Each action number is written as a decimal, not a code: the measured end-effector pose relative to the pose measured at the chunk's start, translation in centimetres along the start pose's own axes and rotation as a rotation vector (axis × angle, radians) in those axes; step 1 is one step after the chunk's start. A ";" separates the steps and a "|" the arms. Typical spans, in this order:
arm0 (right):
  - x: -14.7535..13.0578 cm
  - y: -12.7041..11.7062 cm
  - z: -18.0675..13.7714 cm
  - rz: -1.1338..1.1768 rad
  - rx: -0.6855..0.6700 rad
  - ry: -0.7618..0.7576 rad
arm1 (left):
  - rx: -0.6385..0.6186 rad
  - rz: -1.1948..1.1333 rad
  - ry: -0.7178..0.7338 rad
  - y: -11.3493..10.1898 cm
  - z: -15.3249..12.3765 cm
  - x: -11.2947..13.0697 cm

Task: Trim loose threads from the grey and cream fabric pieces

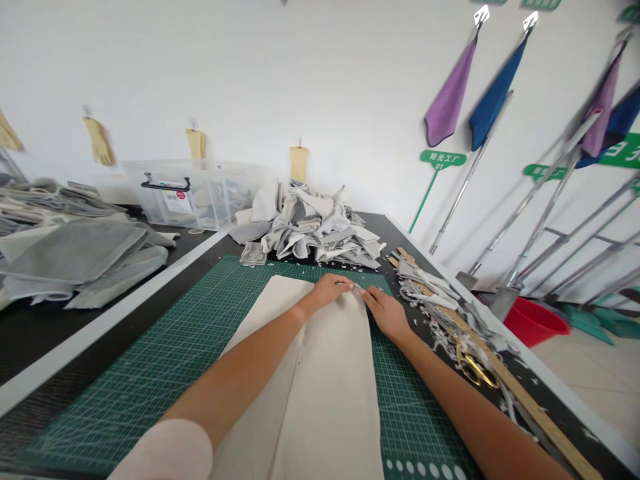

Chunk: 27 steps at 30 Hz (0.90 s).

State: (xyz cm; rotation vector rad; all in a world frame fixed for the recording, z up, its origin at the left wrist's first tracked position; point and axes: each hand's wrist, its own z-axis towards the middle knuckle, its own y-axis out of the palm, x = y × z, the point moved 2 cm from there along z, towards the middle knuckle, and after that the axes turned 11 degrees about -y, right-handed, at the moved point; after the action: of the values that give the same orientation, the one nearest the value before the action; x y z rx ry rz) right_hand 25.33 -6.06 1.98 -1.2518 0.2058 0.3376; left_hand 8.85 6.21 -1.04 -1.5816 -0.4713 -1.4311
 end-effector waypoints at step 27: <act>0.0 0.1 0.1 -0.051 -0.054 0.028 | 0.017 0.034 0.002 -0.1 -0.4 0.5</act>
State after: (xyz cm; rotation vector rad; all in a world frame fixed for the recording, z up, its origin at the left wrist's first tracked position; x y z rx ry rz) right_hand 25.34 -5.96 1.89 -1.3129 0.1894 0.2836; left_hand 8.67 5.80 -0.59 -1.5672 -0.4523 -1.3994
